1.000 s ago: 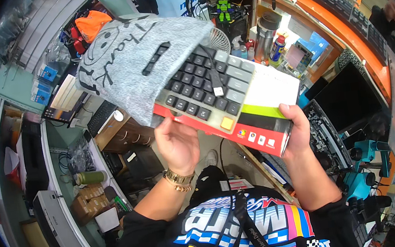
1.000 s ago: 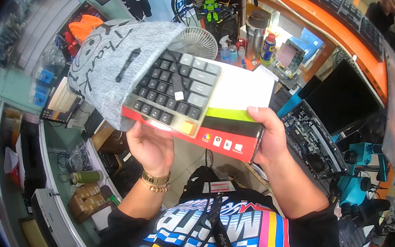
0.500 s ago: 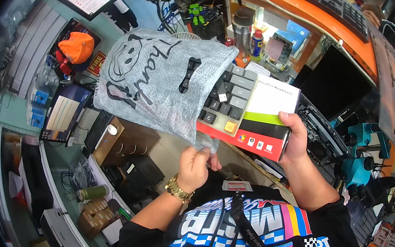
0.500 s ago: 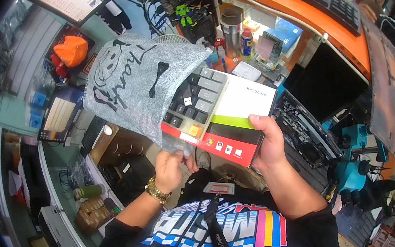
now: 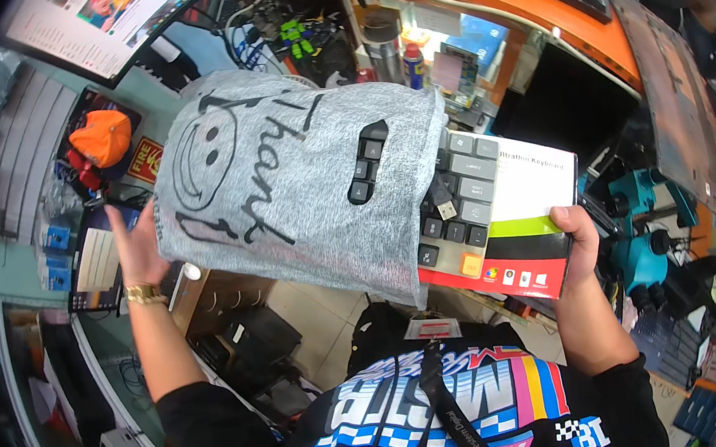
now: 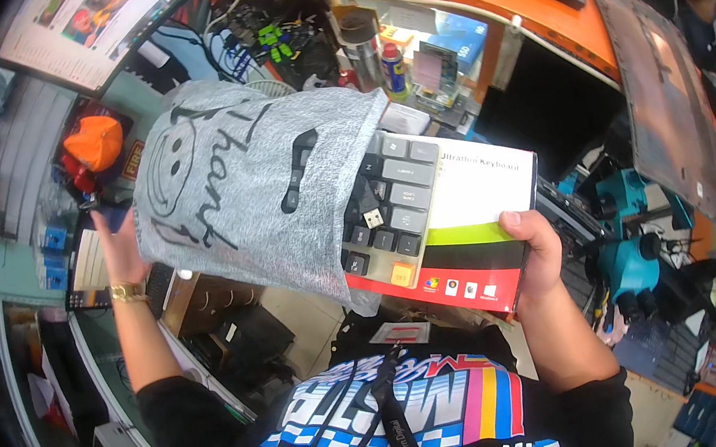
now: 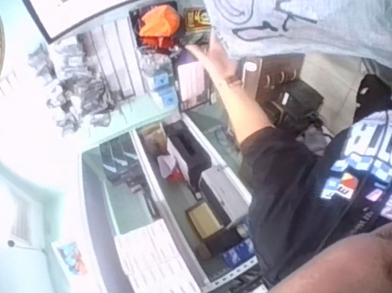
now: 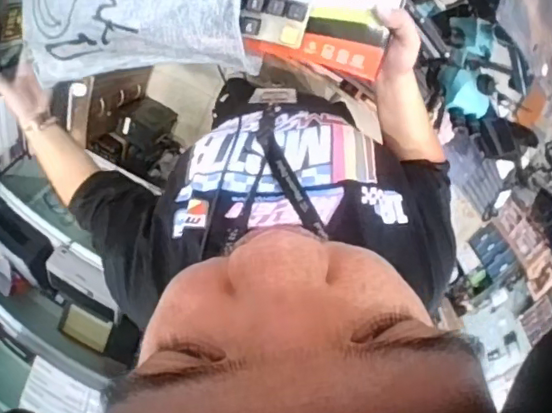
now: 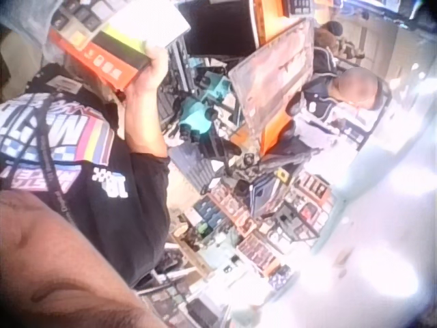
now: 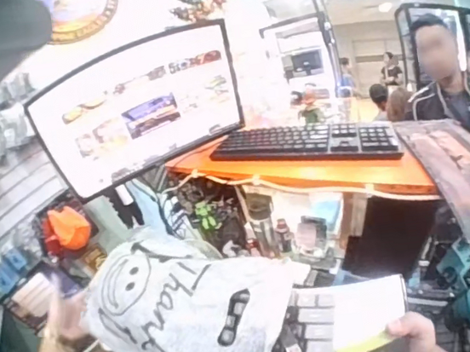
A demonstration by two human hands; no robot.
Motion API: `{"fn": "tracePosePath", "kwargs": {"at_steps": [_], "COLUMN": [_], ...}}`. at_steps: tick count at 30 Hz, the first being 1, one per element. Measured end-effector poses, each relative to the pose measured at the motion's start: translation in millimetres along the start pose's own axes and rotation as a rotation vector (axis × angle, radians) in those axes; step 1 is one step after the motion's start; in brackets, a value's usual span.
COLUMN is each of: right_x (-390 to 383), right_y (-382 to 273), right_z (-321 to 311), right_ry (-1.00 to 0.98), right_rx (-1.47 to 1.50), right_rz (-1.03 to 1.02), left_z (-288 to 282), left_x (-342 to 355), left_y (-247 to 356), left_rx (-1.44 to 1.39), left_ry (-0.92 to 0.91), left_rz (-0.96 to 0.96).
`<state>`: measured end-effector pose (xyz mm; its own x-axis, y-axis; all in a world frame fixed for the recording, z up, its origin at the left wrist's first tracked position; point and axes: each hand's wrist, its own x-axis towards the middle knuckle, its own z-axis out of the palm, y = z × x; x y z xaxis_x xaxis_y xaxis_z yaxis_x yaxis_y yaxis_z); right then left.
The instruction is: The person uses tweezers to work on the internal components of an open laptop, then walks to a shelf to retrieve a boxed keyboard and presents it.
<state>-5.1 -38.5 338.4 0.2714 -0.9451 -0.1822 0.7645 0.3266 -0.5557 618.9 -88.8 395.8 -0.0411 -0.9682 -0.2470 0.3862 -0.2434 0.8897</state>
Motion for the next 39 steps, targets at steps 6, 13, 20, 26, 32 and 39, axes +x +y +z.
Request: {"fn": "tracePosePath", "kwargs": {"at_steps": [6,13,20,26,32,39], "right_x": [-17.9,-14.4,-42.7,-38.0,-22.2,-18.8], "right_y": [-27.0,-119.2,-196.2,-224.6,-270.4,-368.1], "right_z": [6.2,110.0,197.0,188.1,206.5,189.3], "right_ry": [-0.041,0.002,-0.315,-0.624,-0.034,0.128], "right_rx": [-0.023,-0.283,-0.671,-0.860,-0.772,-0.587], "right_rz": [-0.105,-0.390,-0.917,-0.873,-1.088,-1.050], "left_z": [-50.9,45.1,193.8,312.0,442.2,540.2], "left_x": [38.5,57.5,70.6,80.7,92.9,151.1], "left_y": [-8.8,-72.0,-70.0,-39.8,-20.5,-5.4], "left_rx": [0.134,-0.126,-0.477,-0.581,-0.349,-0.327], "left_ry": [-0.069,-0.103,-0.359,-0.774,-0.427,-0.699], "left_rz": [-0.062,0.033,0.192,0.221,0.280,0.104]}}
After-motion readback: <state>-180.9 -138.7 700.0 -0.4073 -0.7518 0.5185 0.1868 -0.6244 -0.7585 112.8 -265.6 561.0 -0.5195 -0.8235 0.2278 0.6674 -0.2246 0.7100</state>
